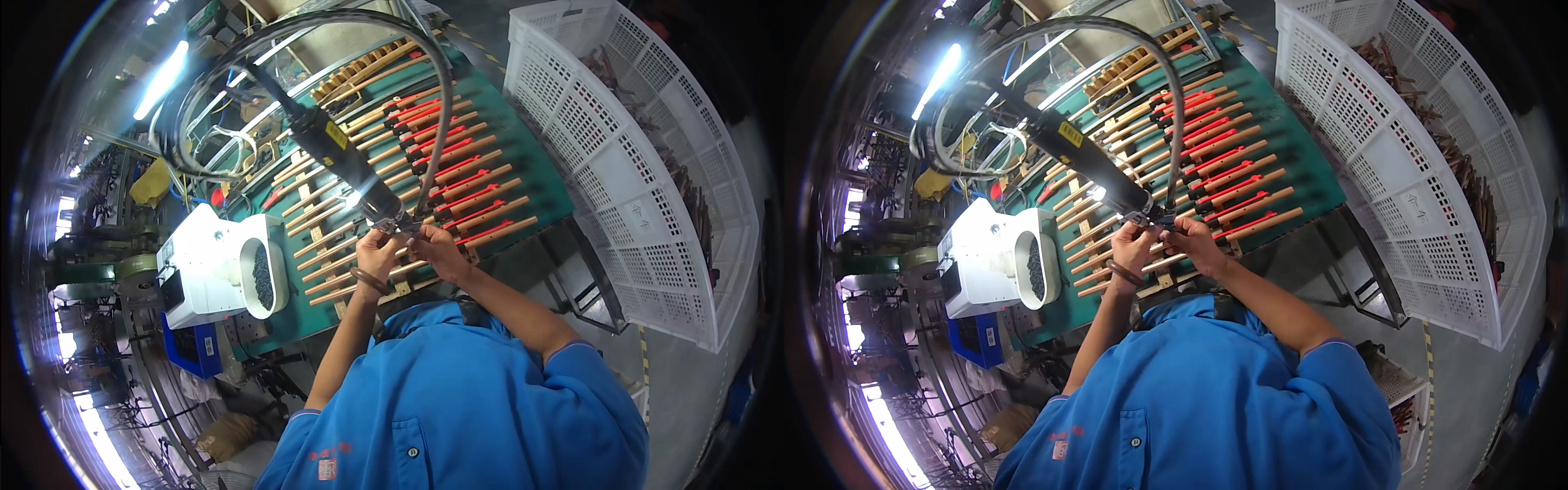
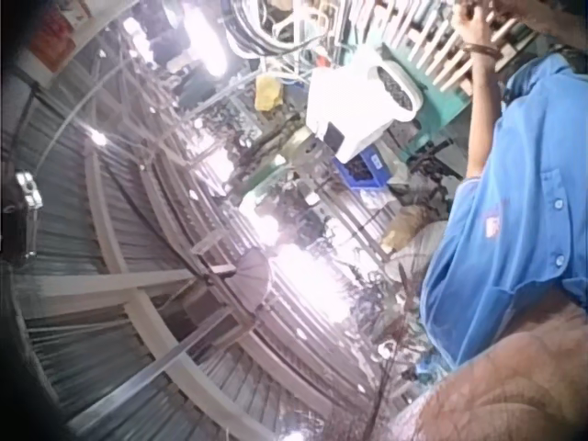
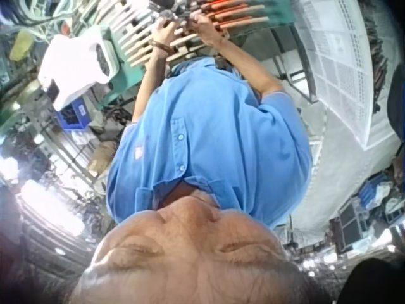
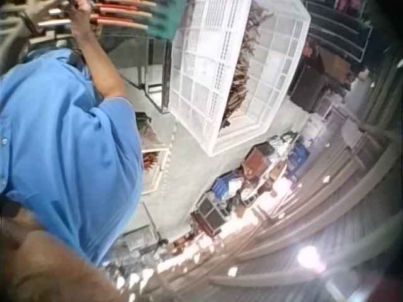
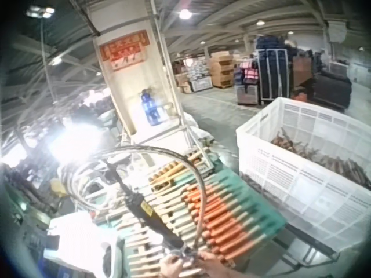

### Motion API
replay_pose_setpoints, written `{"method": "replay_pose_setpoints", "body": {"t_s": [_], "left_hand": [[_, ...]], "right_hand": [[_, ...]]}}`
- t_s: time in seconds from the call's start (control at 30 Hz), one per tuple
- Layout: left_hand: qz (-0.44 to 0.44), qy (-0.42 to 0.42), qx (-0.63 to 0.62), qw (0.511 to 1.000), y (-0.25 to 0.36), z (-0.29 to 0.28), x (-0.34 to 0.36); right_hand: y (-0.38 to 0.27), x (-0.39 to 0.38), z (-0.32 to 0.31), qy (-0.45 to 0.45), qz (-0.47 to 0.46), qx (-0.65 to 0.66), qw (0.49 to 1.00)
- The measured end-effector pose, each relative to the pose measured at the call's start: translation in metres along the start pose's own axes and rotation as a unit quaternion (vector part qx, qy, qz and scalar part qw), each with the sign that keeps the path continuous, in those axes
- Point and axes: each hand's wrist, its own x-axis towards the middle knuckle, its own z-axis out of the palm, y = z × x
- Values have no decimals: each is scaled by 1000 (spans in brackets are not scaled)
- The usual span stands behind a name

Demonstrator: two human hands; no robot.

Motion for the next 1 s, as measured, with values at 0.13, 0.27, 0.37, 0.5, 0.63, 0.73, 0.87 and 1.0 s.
{"method": "replay_pose_setpoints", "body": {"t_s": [0.13,0.27,0.37,0.5,0.63,0.73,0.87,1.0], "left_hand": [[-98,-85,-13,991,12,-11,9],[3,-88,79,993,-7,-5,26],[60,-31,60,996,-7,19,22],[28,49,-18,998,10,52,16],[57,103,17,993,11,63,29],[55,111,-13,992,38,77,24],[63,96,3,993,35,75,32],[63,83,13,994,46,82,31]], "right_hand": [[-1,-4,-10,-42,63,138,987],[1,-8,-11,-2,74,256,964],[2,-9,-9,19,25,272,962],[-6,-12,0,58,-45,284,956],[-22,-3,20,127,-104,235,958],[-31,0,28,185,-156,116,963],[-38,0,44,286,-182,107,935],[-40,3,34,325,-201,14,924]]}}
